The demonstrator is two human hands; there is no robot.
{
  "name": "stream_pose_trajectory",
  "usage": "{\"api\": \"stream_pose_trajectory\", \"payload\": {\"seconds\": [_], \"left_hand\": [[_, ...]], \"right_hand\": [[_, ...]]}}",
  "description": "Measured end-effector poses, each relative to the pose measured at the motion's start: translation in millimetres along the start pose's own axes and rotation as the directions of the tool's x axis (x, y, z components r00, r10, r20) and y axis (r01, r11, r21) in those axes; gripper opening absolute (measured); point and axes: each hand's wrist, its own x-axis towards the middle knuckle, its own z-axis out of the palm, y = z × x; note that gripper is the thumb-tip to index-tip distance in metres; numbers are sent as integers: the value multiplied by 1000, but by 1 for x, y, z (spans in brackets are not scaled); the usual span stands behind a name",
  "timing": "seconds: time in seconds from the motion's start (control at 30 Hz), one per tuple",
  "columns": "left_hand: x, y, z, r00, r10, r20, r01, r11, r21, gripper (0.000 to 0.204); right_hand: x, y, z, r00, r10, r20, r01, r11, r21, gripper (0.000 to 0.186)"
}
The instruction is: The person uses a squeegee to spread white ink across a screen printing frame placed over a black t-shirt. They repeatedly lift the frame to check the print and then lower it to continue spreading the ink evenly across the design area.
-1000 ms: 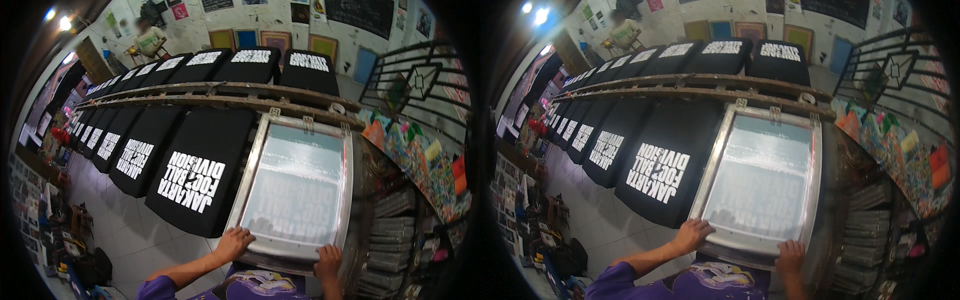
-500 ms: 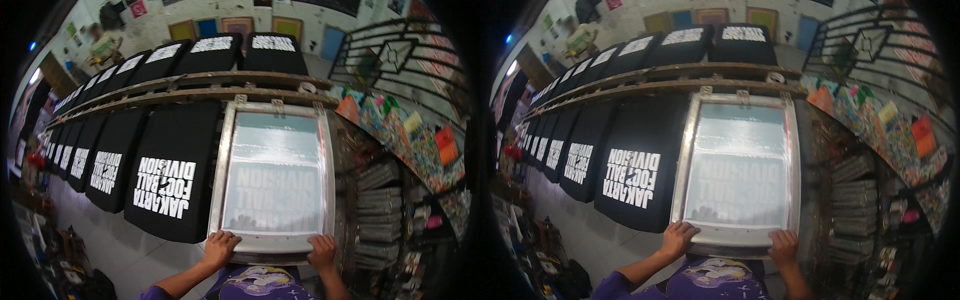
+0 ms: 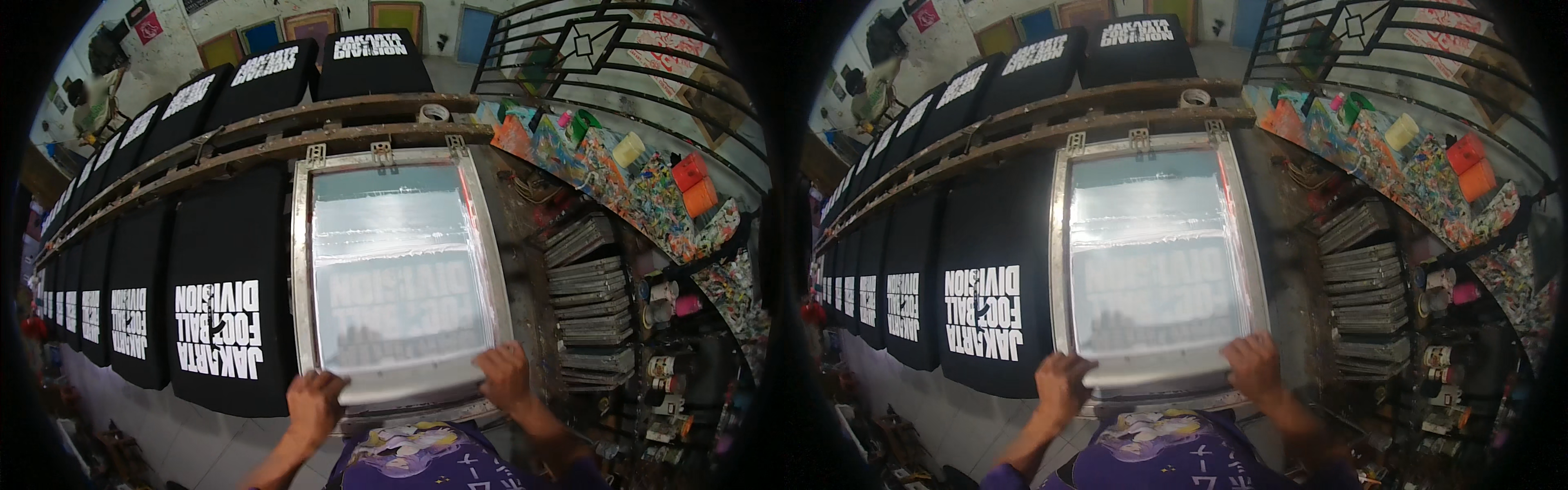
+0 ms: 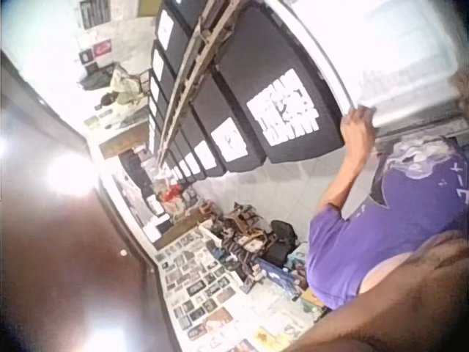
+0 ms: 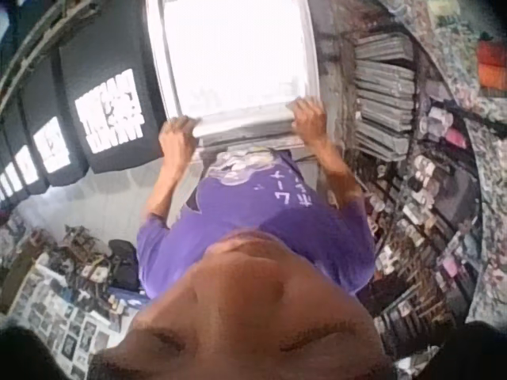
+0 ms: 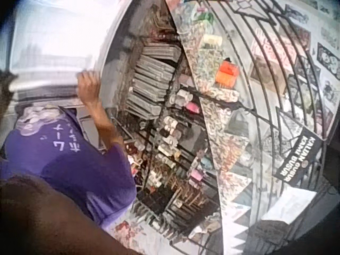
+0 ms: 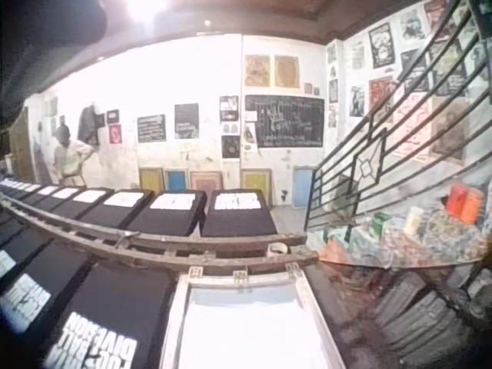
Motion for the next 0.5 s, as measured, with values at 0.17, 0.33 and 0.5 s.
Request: {"api": "stream_pose_trajectory", "payload": {"seconds": [0.17, 0.33, 0.5], "left_hand": [[146, -53, 1, 985, 30, -169, 5, 980, 200, 29], [261, -89, 1, 975, 4, -224, 37, 983, 180, 24], [283, -102, 17, 986, -16, -164, 47, 981, 187, 29]], "right_hand": [[142, 75, 9, 986, -70, -151, 34, 973, -229, 32], [265, 139, 38, 974, -115, -195, 88, 986, -139, 33], [262, 140, 49, 985, -10, -171, -16, 989, -147, 29]]}}
